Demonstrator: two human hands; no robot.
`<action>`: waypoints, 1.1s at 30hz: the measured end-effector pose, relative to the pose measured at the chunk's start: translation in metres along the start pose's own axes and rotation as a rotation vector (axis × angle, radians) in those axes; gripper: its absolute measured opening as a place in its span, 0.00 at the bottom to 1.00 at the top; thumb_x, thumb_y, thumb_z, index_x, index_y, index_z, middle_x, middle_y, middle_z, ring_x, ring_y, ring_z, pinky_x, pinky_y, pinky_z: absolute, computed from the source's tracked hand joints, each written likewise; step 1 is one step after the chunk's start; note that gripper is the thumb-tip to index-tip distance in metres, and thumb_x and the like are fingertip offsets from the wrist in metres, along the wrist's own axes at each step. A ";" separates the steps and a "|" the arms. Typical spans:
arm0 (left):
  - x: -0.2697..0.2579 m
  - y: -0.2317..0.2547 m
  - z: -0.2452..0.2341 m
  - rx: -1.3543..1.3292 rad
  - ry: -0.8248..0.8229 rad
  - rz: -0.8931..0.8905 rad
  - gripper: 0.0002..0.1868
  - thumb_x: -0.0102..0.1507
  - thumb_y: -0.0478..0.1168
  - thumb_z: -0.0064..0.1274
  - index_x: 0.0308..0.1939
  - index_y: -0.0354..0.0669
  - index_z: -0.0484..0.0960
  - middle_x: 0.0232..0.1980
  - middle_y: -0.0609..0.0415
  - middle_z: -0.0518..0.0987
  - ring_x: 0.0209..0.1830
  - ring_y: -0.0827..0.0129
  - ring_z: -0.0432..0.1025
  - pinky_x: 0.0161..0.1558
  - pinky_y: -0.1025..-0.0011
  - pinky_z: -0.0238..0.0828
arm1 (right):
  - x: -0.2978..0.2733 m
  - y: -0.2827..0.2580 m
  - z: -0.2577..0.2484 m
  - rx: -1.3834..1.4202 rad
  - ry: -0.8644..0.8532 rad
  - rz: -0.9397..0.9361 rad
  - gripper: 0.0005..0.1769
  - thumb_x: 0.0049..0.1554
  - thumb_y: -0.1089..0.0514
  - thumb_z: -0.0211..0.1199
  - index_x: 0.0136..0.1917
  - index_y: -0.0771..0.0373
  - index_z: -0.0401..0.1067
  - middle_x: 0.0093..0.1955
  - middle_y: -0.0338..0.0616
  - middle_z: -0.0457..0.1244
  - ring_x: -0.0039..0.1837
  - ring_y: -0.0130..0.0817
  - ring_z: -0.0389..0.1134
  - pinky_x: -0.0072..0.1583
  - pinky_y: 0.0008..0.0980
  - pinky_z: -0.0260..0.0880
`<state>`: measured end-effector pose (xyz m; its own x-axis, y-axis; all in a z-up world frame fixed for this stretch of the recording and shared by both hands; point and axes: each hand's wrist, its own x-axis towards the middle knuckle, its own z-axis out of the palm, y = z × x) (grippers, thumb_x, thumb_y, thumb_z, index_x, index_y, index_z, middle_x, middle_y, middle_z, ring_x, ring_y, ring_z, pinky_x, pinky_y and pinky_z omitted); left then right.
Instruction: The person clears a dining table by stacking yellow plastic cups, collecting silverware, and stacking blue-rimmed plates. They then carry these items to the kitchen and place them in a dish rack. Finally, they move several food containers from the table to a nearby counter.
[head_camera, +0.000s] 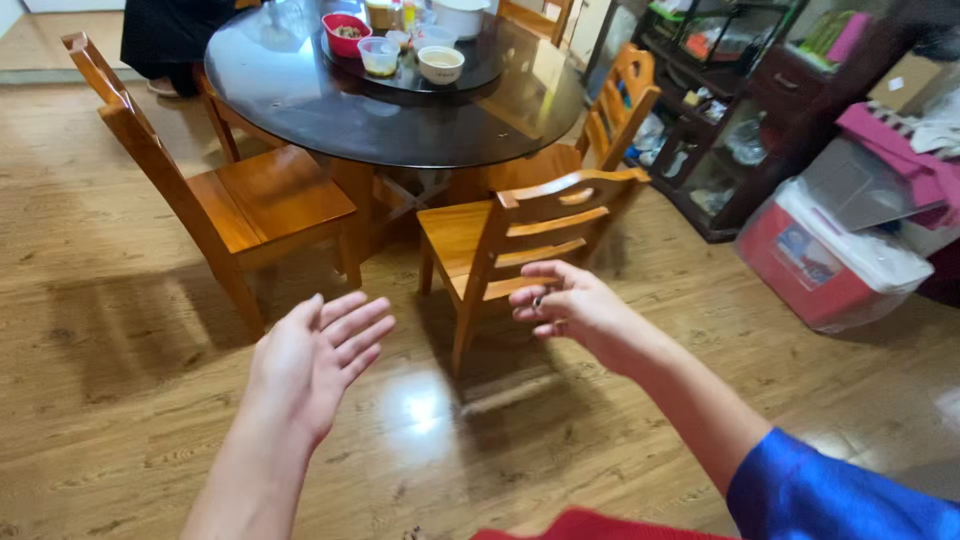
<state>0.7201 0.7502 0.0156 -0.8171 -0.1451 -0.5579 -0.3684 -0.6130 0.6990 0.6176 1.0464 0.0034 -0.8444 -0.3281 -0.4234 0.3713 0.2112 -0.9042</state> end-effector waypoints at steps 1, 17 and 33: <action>0.017 0.011 0.003 -0.008 -0.012 -0.010 0.30 0.73 0.50 0.24 0.68 0.32 0.69 0.67 0.41 0.78 0.66 0.56 0.74 0.65 0.61 0.66 | 0.018 -0.009 0.002 -0.005 0.011 0.007 0.31 0.54 0.68 0.53 0.72 0.60 0.62 0.57 0.43 0.68 0.56 0.32 0.71 0.53 0.32 0.71; 0.335 0.136 0.040 0.079 -0.059 -0.040 0.27 0.68 0.48 0.34 0.65 0.37 0.73 0.63 0.43 0.82 0.56 0.56 0.79 0.55 0.62 0.71 | 0.334 -0.102 -0.043 0.164 0.115 0.039 0.29 0.57 0.67 0.50 0.72 0.61 0.60 0.63 0.48 0.67 0.60 0.38 0.71 0.57 0.38 0.72; 0.641 0.231 0.099 0.225 -0.160 -0.304 0.26 0.64 0.44 0.45 0.65 0.40 0.73 0.67 0.41 0.79 0.64 0.49 0.74 0.66 0.54 0.63 | 0.621 -0.130 -0.104 0.522 0.172 0.244 0.29 0.57 0.66 0.52 0.72 0.58 0.63 0.69 0.43 0.64 0.63 0.35 0.68 0.61 0.40 0.68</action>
<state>0.0673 0.5926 -0.1362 -0.7079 0.1503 -0.6901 -0.6772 -0.4217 0.6029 0.0048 0.9106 -0.1361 -0.7450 -0.1638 -0.6466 0.6661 -0.2330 -0.7085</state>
